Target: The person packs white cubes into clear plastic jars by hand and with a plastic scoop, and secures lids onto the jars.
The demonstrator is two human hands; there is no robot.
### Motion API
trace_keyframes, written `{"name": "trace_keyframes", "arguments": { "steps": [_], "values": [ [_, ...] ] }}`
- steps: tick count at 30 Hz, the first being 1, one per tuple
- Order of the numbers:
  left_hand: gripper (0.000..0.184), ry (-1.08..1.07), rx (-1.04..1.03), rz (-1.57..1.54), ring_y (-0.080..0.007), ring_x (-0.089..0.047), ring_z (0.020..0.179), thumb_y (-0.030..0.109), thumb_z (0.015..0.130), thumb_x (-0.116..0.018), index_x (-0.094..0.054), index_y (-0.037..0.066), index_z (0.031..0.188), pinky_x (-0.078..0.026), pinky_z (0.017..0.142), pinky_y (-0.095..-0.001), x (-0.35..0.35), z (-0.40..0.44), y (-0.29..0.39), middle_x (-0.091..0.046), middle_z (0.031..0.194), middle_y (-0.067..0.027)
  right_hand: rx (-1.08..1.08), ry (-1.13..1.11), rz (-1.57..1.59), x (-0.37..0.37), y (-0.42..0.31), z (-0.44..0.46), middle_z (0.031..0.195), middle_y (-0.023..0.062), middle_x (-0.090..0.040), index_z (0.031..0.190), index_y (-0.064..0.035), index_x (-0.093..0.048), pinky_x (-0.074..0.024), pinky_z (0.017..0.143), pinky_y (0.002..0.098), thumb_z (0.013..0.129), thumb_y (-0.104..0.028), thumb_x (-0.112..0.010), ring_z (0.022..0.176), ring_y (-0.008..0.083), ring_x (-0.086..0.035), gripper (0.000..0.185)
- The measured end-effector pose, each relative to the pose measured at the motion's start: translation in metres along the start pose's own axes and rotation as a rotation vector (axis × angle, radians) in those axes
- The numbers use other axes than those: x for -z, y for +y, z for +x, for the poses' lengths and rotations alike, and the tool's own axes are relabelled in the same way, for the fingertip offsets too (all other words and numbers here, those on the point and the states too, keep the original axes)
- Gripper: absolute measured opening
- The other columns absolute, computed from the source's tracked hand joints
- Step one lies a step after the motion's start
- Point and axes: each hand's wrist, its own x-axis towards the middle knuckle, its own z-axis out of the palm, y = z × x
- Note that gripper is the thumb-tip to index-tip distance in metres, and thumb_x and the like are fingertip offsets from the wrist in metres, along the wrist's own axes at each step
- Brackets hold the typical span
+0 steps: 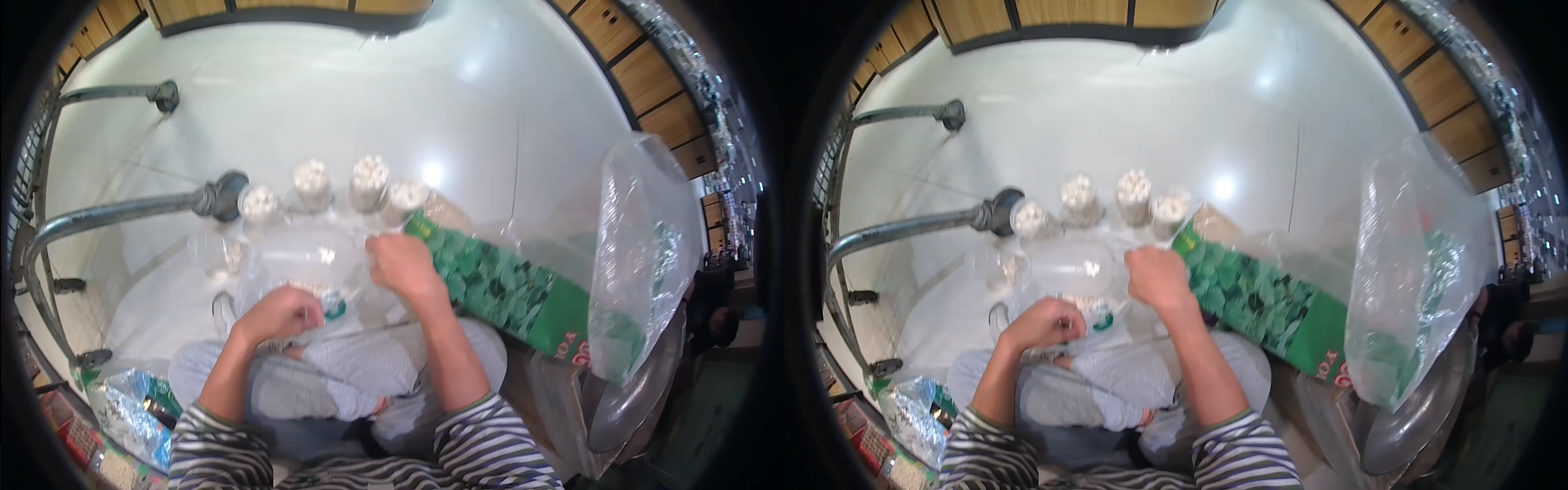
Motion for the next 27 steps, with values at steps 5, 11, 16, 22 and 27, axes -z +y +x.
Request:
{"name": "trace_keyframes", "arguments": {
  "steps": [5,11,16,22,27],
  "values": [
    [0.009,0.174,0.123,-0.369,-0.003,-0.054,0.07,0.008,0.088,-0.074,-0.071,-0.001,0.087,-0.046,0.063,-0.0214,0.028,0.004,-0.009,-0.065,0.075,0.003,0.017,-0.06,-0.005,0.003,-0.011,0.001,0.085,0.0192,-0.069,0.085,-0.004,-0.067,-0.0536,0.073,0.0494,0.071,-0.01,-0.062,0.085,0.0396,-0.067,0.016],
    [0.016,0.597,0.124,-0.011,-0.0068,-0.051,0.061,0.018,0.091,-0.069,-0.07,0.001,0.091,-0.046,0.06,-0.0259,0.021,0.013,0.002,-0.062,0.068,-0.0027,0.046,-0.086,0.029,0.004,-0.011,-0.002,0.088,0.018,-0.069,0.089,-0.0037,-0.066,-0.0532,0.078,0.048,0.073,-0.014,-0.064,0.088,0.0391,-0.067,0.019],
    [0.019,0.526,0.227,0.009,-0.0272,-0.067,0.067,0.02,0.086,-0.066,-0.073,0.004,0.094,-0.052,0.065,-0.0348,0.04,-0.007,0.008,-0.071,0.082,-0.0148,0.051,0.007,0.105,0.005,-0.007,-0.002,0.088,0.0198,-0.069,0.09,-0.0026,-0.066,-0.0526,0.077,0.0476,0.073,-0.014,-0.066,0.088,0.04,-0.066,0.02],
    [0.024,0.043,0.511,0.382,-0.0383,-0.068,0.083,0.013,0.076,-0.062,-0.075,0.007,0.094,-0.053,0.077,-0.0445,0.02,-0.017,-0.058,-0.071,0.085,-0.0186,0.023,0.054,0.132,0.012,-0.011,0.0,0.087,0.0207,-0.068,0.087,-0.0018,-0.065,-0.0515,0.076,0.0493,0.075,-0.014,-0.066,0.086,0.042,-0.065,0.017],
    [0.02,0.232,0.44,0.454,-0.0385,-0.068,0.085,0.011,0.074,-0.062,-0.074,0.008,0.089,-0.054,0.076,-0.0458,0.004,0.013,-0.091,-0.07,0.086,-0.0195,0.006,0.062,0.101,0.011,-0.01,0.001,0.087,0.021,-0.067,0.086,-0.0012,-0.063,-0.0511,0.076,0.0498,0.076,-0.014,-0.065,0.087,0.0429,-0.064,0.017]
  ]
}}
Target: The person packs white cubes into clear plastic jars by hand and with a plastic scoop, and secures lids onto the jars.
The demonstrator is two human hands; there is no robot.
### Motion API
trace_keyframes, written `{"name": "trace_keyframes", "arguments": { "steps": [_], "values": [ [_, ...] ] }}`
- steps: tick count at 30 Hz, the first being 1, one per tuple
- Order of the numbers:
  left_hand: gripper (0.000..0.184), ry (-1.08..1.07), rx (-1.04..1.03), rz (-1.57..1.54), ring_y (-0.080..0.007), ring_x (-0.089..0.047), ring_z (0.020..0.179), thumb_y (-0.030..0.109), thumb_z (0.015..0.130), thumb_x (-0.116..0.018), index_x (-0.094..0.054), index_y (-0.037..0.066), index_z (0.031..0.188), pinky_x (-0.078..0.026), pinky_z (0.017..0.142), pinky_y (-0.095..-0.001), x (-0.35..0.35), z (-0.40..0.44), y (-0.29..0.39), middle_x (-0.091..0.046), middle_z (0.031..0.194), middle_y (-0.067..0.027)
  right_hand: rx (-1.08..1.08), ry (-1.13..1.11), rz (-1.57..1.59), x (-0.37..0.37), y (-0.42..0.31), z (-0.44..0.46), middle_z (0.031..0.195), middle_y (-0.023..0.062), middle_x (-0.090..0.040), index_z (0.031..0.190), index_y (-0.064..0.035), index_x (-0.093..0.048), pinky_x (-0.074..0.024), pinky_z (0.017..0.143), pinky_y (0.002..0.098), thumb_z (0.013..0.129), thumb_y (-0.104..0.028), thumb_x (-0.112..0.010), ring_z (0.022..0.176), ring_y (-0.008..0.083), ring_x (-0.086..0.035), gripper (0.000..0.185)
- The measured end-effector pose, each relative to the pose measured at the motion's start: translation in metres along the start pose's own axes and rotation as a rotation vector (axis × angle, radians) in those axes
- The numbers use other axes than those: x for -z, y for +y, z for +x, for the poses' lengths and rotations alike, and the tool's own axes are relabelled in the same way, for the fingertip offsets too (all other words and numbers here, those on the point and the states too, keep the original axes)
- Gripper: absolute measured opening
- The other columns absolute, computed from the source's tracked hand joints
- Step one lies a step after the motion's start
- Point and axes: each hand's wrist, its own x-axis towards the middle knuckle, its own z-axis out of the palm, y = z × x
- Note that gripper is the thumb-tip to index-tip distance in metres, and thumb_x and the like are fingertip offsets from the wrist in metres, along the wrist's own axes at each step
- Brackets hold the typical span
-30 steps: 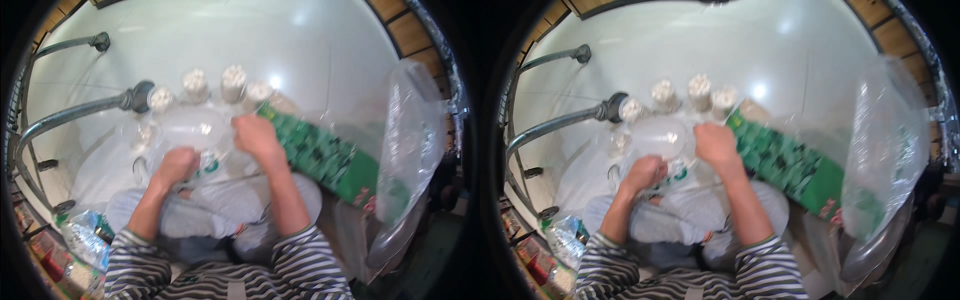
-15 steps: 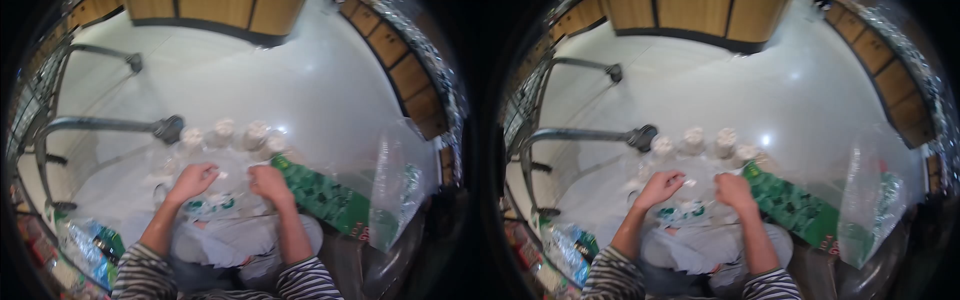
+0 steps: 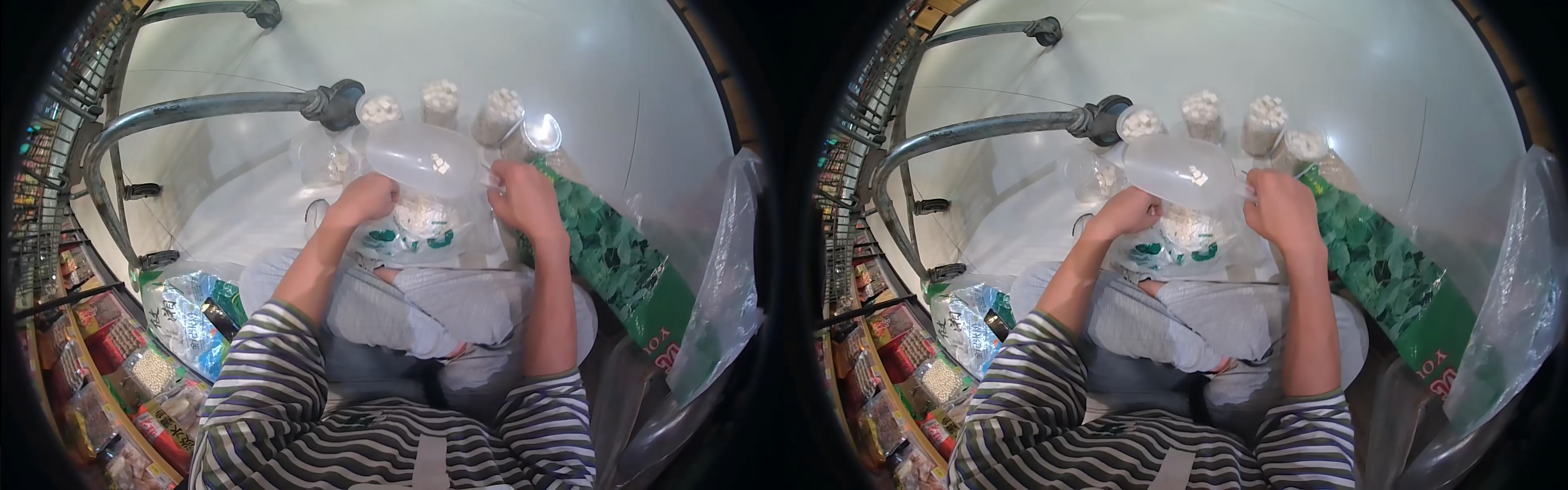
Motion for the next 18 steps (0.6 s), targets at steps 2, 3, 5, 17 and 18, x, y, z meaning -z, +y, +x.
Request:
{"name": "trace_keyframes", "arguments": {
  "steps": [2,3,5,17,18],
  "values": [
    [0.018,0.01,-0.049,-0.093,-0.0385,-0.068,0.087,0.009,0.074,-0.062,-0.074,0.009,0.087,-0.054,0.076,-0.0472,-0.011,0.008,0.009,-0.07,0.088,-0.0202,0.031,0.033,-0.002,-0.002,0.002,0.0,0.086,0.0207,-0.067,0.085,-0.0008,-0.063,-0.0509,0.075,0.0503,0.076,-0.014,-0.065,0.087,0.0427,-0.064,0.017],
    [0.017,0.006,-0.052,-0.024,-0.0381,-0.068,0.087,0.009,0.074,-0.062,-0.073,0.009,0.086,-0.054,0.075,-0.0478,-0.017,0.009,0.012,-0.071,0.089,-0.0193,0.017,0.029,0.006,-0.002,0.003,0.0,0.086,0.0207,-0.067,0.085,-0.0008,-0.063,-0.0509,0.075,0.0503,0.076,-0.014,-0.065,0.087,0.0427,-0.064,0.017],
    [0.016,-0.016,-0.062,0.051,-0.0376,-0.069,0.086,0.008,0.073,-0.062,-0.073,0.009,0.085,-0.054,0.075,-0.0483,-0.023,0.01,0.013,-0.071,0.09,-0.0183,0.027,0.022,-0.022,-0.003,0.005,0.001,0.086,0.0207,-0.067,0.085,-0.0007,-0.062,-0.0508,0.075,0.051,0.076,-0.014,-0.064,0.087,0.0424,-0.064,0.016],
    [0.022,-0.131,0.073,0.373,-0.036,-0.07,0.092,0.012,0.072,-0.064,-0.073,0.004,0.089,-0.057,0.077,-0.046,-0.018,0.006,0.024,-0.072,0.096,-0.0194,0.01,0.019,-0.023,-0.009,0.008,0.001,0.08,0.0223,-0.067,0.085,0.0002,-0.065,-0.0523,0.075,0.0509,0.074,-0.008,-0.06,0.082,0.043,-0.065,0.014],
    [0.022,-0.139,0.067,0.377,-0.036,-0.07,0.092,0.012,0.072,-0.064,-0.073,0.004,0.089,-0.057,0.077,-0.046,-0.018,0.006,0.025,-0.072,0.096,-0.0194,0.001,0.019,-0.018,-0.01,0.008,0.001,0.08,0.0223,-0.067,0.085,0.0002,-0.065,-0.0523,0.075,0.0509,0.074,-0.008,-0.06,0.082,0.043,-0.065,0.014]
  ]
}}
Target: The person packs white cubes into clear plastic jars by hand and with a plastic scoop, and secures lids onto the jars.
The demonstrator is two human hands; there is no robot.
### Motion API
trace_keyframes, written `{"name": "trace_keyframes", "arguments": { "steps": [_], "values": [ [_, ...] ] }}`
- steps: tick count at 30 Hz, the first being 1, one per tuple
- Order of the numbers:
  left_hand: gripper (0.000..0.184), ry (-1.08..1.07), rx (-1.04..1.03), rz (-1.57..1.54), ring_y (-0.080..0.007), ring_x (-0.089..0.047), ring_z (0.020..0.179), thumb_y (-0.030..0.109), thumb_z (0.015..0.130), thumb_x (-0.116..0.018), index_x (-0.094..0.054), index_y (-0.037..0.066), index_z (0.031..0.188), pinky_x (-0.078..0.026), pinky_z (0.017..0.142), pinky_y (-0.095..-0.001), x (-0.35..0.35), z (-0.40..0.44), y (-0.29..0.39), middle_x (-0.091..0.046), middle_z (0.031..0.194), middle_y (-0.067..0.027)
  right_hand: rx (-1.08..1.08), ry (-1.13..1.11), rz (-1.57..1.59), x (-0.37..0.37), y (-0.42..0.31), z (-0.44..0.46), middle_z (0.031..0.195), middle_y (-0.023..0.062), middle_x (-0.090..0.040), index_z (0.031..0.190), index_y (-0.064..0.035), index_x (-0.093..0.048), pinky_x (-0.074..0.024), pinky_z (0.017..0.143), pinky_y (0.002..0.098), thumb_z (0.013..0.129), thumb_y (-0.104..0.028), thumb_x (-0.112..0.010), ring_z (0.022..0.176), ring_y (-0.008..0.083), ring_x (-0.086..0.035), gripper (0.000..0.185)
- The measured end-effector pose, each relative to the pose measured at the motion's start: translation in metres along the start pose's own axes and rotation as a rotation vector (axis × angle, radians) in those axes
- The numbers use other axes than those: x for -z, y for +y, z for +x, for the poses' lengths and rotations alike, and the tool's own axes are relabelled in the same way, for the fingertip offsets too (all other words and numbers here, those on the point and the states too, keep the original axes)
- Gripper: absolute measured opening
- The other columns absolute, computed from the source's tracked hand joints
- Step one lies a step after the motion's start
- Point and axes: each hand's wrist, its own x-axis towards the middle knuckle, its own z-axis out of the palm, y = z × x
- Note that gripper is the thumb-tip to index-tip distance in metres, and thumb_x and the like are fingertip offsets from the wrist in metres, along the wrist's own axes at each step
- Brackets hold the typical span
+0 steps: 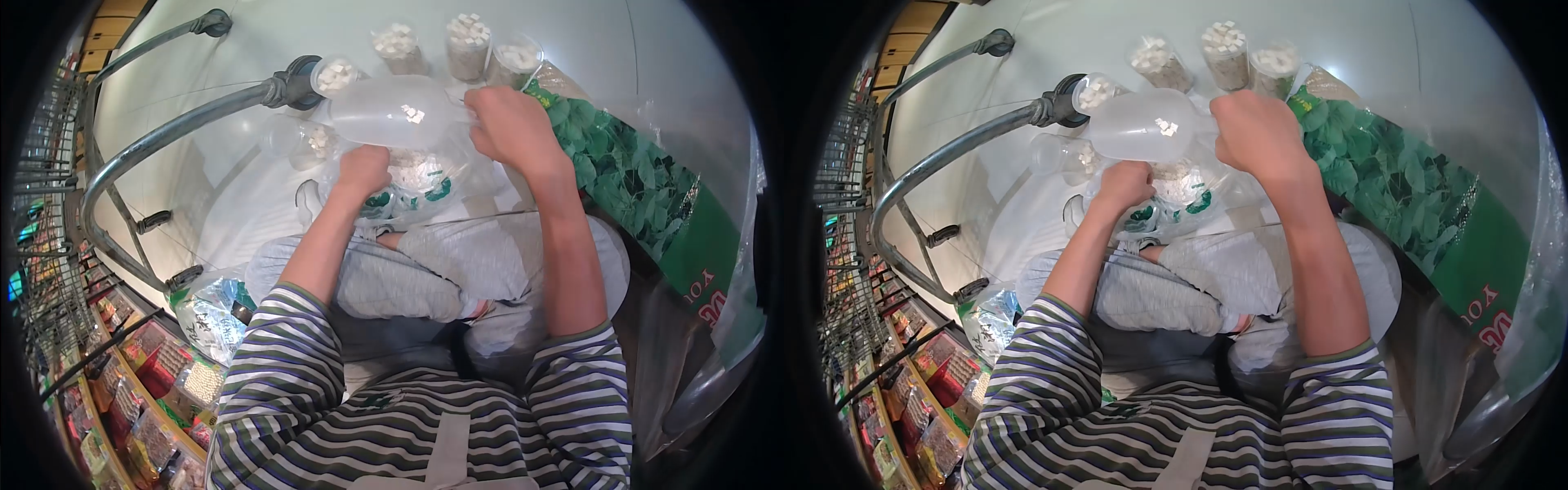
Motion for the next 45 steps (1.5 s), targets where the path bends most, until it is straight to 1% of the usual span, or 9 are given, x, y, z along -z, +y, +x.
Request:
{"name": "trace_keyframes", "arguments": {
  "steps": [6,9,24,26,34,37,39,42,45],
  "values": [
    [0.02,0.026,-0.022,0.011,-0.0364,-0.071,0.091,0.01,0.073,-0.064,-0.073,0.002,0.089,-0.057,0.078,-0.0461,-0.019,0.008,-0.004,-0.072,0.095,-0.0205,0.015,-0.026,-0.029,0.002,-0.001,0.0,0.083,0.0231,-0.067,0.087,0.0007,-0.066,-0.0529,0.076,0.0504,0.074,-0.007,-0.06,0.084,0.0429,-0.065,0.017],
    [0.011,0.118,-0.033,0.042,-0.0328,-0.069,0.085,0.019,0.072,-0.067,-0.072,0.011,0.078,-0.055,0.074,-0.0454,-0.034,0.012,-0.012,-0.072,0.085,-0.0129,0.0,-0.049,-0.047,0.001,0.0,0.001,0.086,0.0231,-0.068,0.089,0.0006,-0.067,-0.0532,0.078,0.05,0.074,-0.008,-0.06,0.086,0.0423,-0.066,0.019],
    [0.019,0.023,-0.051,-0.005,-0.0378,-0.071,0.088,0.011,0.074,-0.063,-0.073,0.002,0.088,-0.057,0.076,-0.0485,-0.021,0.01,-0.004,-0.072,0.092,-0.0231,-0.01,-0.064,-0.071,-0.002,0.004,0.002,0.086,0.0206,-0.069,0.09,-0.0022,-0.067,-0.0541,0.079,0.0488,0.074,-0.011,-0.062,0.086,0.041,-0.067,0.019],
    [0.014,0.145,-0.044,0.035,-0.0353,-0.07,0.082,0.02,0.072,-0.067,-0.074,0.011,0.081,-0.055,0.071,-0.0478,-0.044,0.017,-0.015,-0.072,0.084,-0.0154,0.015,-0.059,-0.085,-0.005,0.006,0.003,0.085,0.0205,-0.069,0.088,-0.0027,-0.067,-0.0544,0.077,0.0488,0.074,-0.012,-0.063,0.085,0.0401,-0.067,0.017],
    [0.014,0.088,-0.112,-0.088,-0.0391,-0.065,0.073,0.019,0.073,-0.066,-0.07,0.006,0.076,-0.051,0.065,-0.0461,0.015,-0.011,0.011,-0.068,0.078,-0.0192,-0.041,-0.066,-0.084,0.001,0.003,0.001,0.086,0.0203,-0.069,0.09,-0.0034,-0.069,-0.0552,0.077,0.0487,0.073,-0.01,-0.064,0.085,0.04,-0.068,0.019],
    [0.014,-0.076,-0.15,-0.235,-0.0288,-0.069,0.069,0.015,0.078,-0.069,-0.07,0.002,0.077,-0.053,0.066,-0.0398,0.058,-0.031,0.027,-0.07,0.073,-0.0159,-0.049,-0.069,-0.086,0.002,0.003,0.001,0.087,0.0203,-0.07,0.089,-0.0036,-0.07,-0.0555,0.077,0.0483,0.073,-0.009,-0.064,0.085,0.0397,-0.068,0.018],
    [0.012,-0.329,-0.367,-0.767,-0.0102,-0.061,0.064,0.012,0.084,-0.072,-0.069,0.002,0.079,-0.048,0.061,-0.0287,0.074,-0.04,0.018,-0.067,0.07,-0.0039,-0.057,-0.093,-0.07,0.003,0.002,0.001,0.086,0.0208,-0.069,0.087,-0.0034,-0.07,-0.0551,0.077,0.0485,0.073,-0.008,-0.063,0.085,0.0399,-0.068,0.016],
    [0.011,-0.322,-0.27,-1.162,-0.0011,-0.054,0.069,0.011,0.089,-0.073,-0.069,0.001,0.084,-0.044,0.062,-0.0212,0.098,-0.047,0.014,-0.063,0.072,0.004,-0.068,-0.101,-0.073,0.003,-0.001,0.001,0.086,0.0205,-0.069,0.085,-0.0027,-0.068,-0.0543,0.076,0.0493,0.073,-0.008,-0.062,0.084,0.0402,-0.067,0.015],
    [0.012,0.018,-0.214,-1.1,-0.0028,-0.057,0.072,0.012,0.094,-0.068,-0.07,0.0,0.094,-0.045,0.063,-0.0205,0.079,-0.031,0.008,-0.066,0.077,0.0013,-0.025,-0.079,-0.041,-0.001,0.001,0.0,0.086,0.0205,-0.068,0.083,-0.0014,-0.066,-0.0531,0.076,0.0499,0.072,-0.008,-0.061,0.085,0.0409,-0.066,0.014]
  ]
}}
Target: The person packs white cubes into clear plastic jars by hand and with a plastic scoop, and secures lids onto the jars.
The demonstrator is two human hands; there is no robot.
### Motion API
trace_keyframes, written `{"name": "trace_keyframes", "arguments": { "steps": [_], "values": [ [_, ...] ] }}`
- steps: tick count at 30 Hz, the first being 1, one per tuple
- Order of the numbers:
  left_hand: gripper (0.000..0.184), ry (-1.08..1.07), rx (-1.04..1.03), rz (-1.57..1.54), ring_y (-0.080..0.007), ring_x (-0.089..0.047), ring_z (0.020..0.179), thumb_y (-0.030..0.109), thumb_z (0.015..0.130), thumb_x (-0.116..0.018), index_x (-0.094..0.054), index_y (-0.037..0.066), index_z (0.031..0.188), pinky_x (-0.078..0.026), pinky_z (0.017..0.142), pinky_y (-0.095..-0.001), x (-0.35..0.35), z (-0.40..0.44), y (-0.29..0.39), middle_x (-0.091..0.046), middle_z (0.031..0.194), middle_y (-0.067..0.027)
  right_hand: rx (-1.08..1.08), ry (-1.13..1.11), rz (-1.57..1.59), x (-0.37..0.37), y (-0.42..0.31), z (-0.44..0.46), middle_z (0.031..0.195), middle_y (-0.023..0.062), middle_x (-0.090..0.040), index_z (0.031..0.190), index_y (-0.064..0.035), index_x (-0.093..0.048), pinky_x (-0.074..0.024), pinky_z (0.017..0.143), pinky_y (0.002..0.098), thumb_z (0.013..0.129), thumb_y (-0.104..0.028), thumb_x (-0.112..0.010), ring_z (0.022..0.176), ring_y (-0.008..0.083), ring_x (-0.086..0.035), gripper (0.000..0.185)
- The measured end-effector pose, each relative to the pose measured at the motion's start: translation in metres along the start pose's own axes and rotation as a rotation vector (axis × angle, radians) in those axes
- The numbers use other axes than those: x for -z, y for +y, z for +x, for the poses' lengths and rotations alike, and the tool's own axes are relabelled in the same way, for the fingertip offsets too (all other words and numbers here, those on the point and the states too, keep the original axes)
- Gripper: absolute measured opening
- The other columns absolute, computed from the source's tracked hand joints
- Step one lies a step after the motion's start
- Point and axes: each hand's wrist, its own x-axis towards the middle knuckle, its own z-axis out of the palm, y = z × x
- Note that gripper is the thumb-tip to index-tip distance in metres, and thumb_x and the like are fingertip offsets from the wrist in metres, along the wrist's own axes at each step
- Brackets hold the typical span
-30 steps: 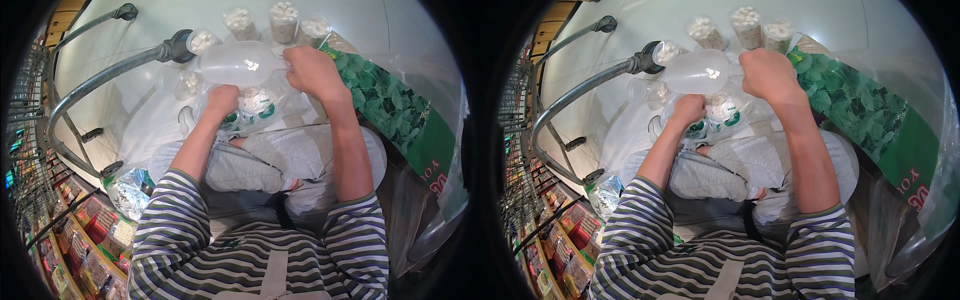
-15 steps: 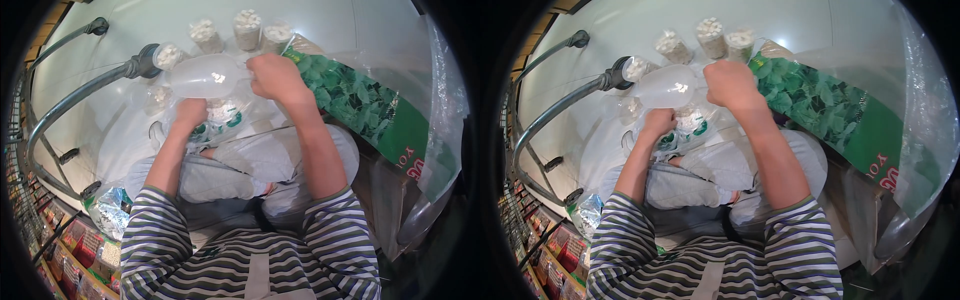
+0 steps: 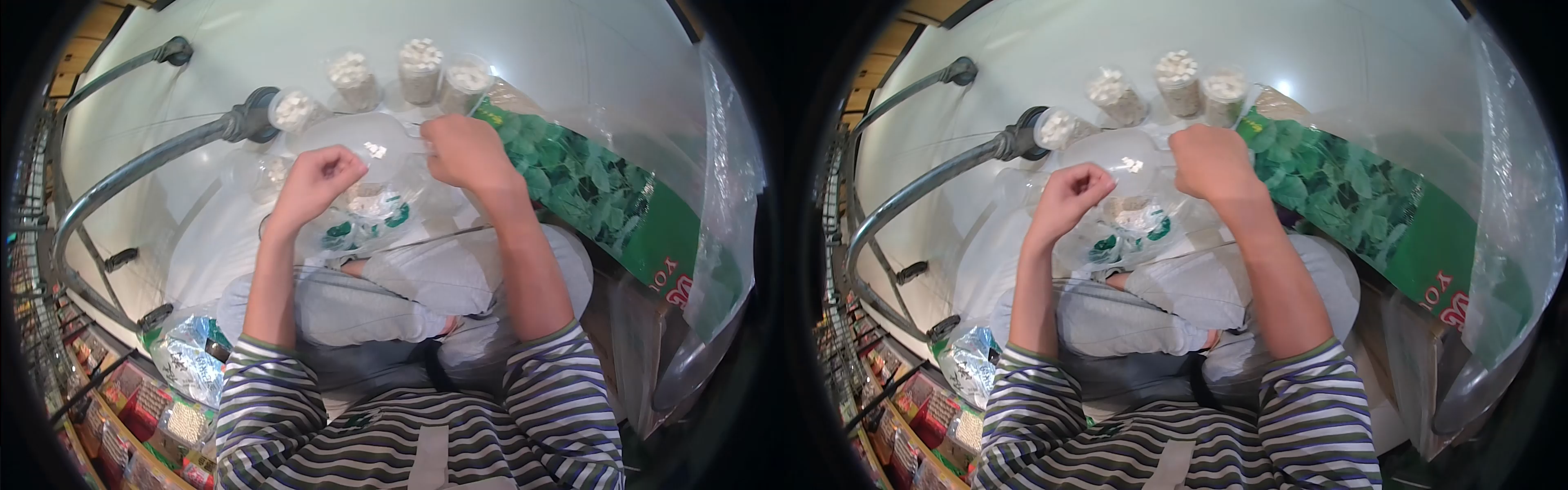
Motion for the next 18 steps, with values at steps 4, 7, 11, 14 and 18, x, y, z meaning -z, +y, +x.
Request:
{"name": "trace_keyframes", "arguments": {
  "steps": [4,7,11,14,18],
  "values": [
    [0.014,0.297,-0.072,-0.226,-0.0056,-0.06,0.071,0.011,0.094,-0.066,-0.071,-0.001,0.098,-0.048,0.063,-0.0222,-0.013,0.005,0.01,-0.069,0.08,-0.0017,0.01,-0.014,0.022,0.001,-0.002,0.001,0.085,0.0215,-0.067,0.083,-0.0001,-0.066,-0.0521,0.077,0.0499,0.072,-0.009,-0.06,0.087,0.0418,-0.065,0.015],
    [0.017,0.195,-0.071,-0.121,-0.007,-0.061,0.068,0.013,0.097,-0.062,-0.072,0.0,0.101,-0.048,0.06,-0.0223,-0.004,-0.002,0.013,-0.071,0.082,-0.0014,0.042,0.017,0.035,0.001,-0.001,0.0,0.084,0.0218,-0.067,0.084,-0.0003,-0.066,-0.0521,0.076,0.05,0.073,-0.009,-0.061,0.085,0.0421,-0.065,0.015],
    [0.017,-0.17,0.087,-0.016,-0.0111,-0.063,0.066,0.013,0.091,-0.063,-0.073,0.0,0.091,-0.05,0.063,-0.0265,0.005,-0.013,0.008,-0.071,0.078,-0.0048,0.004,-0.013,0.025,0.004,-0.002,0.001,0.083,0.022,-0.067,0.087,-0.0008,-0.067,-0.0521,0.076,0.05,0.074,-0.01,-0.062,0.084,0.0422,-0.066,0.017],
    [0.017,-0.172,0.066,0.669,-0.0361,-0.068,0.077,0.014,0.079,-0.06,-0.073,0.003,0.082,-0.054,0.072,-0.045,-0.005,-0.003,-0.036,-0.07,0.083,-0.0208,-0.012,-0.026,0.002,0.004,-0.002,0.001,0.083,0.022,-0.068,0.089,-0.0012,-0.067,-0.0523,0.076,0.0498,0.074,-0.011,-0.062,0.085,0.0418,-0.066,0.018],
    [0.015,-0.053,0.111,0.866,-0.0402,-0.068,0.085,0.011,0.075,-0.06,-0.073,0.006,0.081,-0.053,0.075,-0.0494,-0.012,0.019,-0.089,-0.07,0.087,-0.0213,-0.019,0.001,-0.002,0.003,-0.001,0.001,0.084,0.0219,-0.068,0.091,-0.0019,-0.068,-0.0526,0.076,0.05,0.074,-0.01,-0.061,0.085,0.042,-0.066,0.019]
  ]
}}
